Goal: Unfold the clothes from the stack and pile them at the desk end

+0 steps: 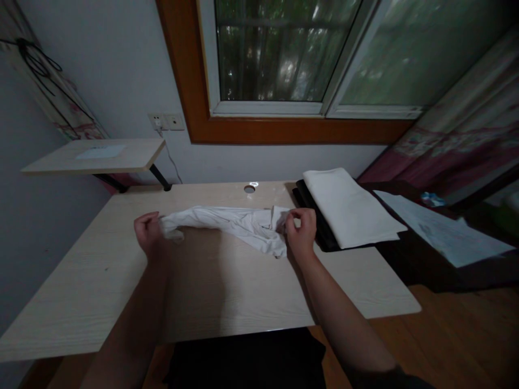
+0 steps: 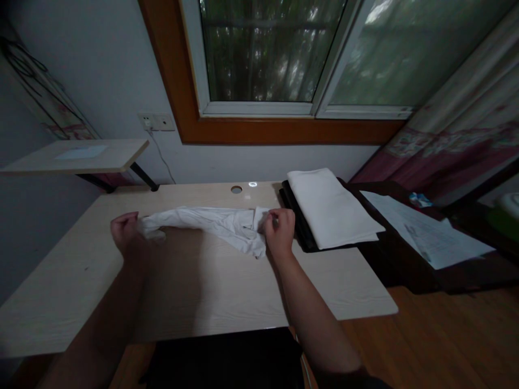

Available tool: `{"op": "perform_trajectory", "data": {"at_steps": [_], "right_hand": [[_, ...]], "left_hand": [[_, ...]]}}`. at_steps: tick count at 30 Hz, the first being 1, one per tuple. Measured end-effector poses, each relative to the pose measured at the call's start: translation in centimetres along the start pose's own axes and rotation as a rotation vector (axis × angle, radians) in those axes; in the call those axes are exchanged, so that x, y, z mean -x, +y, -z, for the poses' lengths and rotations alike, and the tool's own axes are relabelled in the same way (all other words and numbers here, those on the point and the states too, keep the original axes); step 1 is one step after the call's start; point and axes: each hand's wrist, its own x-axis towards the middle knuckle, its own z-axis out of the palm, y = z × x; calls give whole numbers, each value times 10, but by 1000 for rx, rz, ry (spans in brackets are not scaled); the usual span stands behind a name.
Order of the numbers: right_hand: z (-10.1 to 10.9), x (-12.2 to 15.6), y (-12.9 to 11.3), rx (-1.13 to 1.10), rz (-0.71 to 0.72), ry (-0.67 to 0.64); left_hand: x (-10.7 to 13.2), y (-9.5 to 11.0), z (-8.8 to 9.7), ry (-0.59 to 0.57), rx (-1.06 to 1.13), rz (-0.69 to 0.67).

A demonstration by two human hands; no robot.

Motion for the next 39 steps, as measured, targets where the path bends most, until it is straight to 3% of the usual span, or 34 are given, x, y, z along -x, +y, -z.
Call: {"op": "perform_trajectory", "data": {"at_steps": [2, 6, 10, 13, 16, 19, 21, 23, 26, 29, 34, 39], "right_hand": [[-2, 3, -7, -15, 114, -149], [-11, 10, -19, -47, 249, -512], [-18, 16, -26, -22, 305, -652], [-19, 18, -32, -259, 305, -700], [-18, 21, -38, -647, 126, -801], [-16, 27, -38, -969, -261, -998], [-14, 30, -34, -1088, -496, -1096], [-11, 32, -29, -1161, -641, -1146], [-10, 31, -26, -1234, -743, -1149], [-13, 27, -31, -1212, -703, -1082], [-28, 26, -30, -810, -342, -814], [-37, 29, -14, -346, 71, -662]], "left_hand": [[9, 11, -8, 10, -57, -87], [23, 32, -24, -187, -166, -338], [28, 39, -27, -294, -215, -462], [31, 39, -26, -395, -251, -484], [34, 42, -28, -510, -246, -516], [39, 48, -30, -691, -223, -515], [42, 50, -32, -827, -227, -483], [45, 51, -32, -944, -261, -444], [48, 50, -33, -1057, -345, -386], [50, 49, -34, -1129, -418, -327], [49, 49, -35, -1192, -514, -261], [51, 51, -39, -1132, -684, -195]]}}
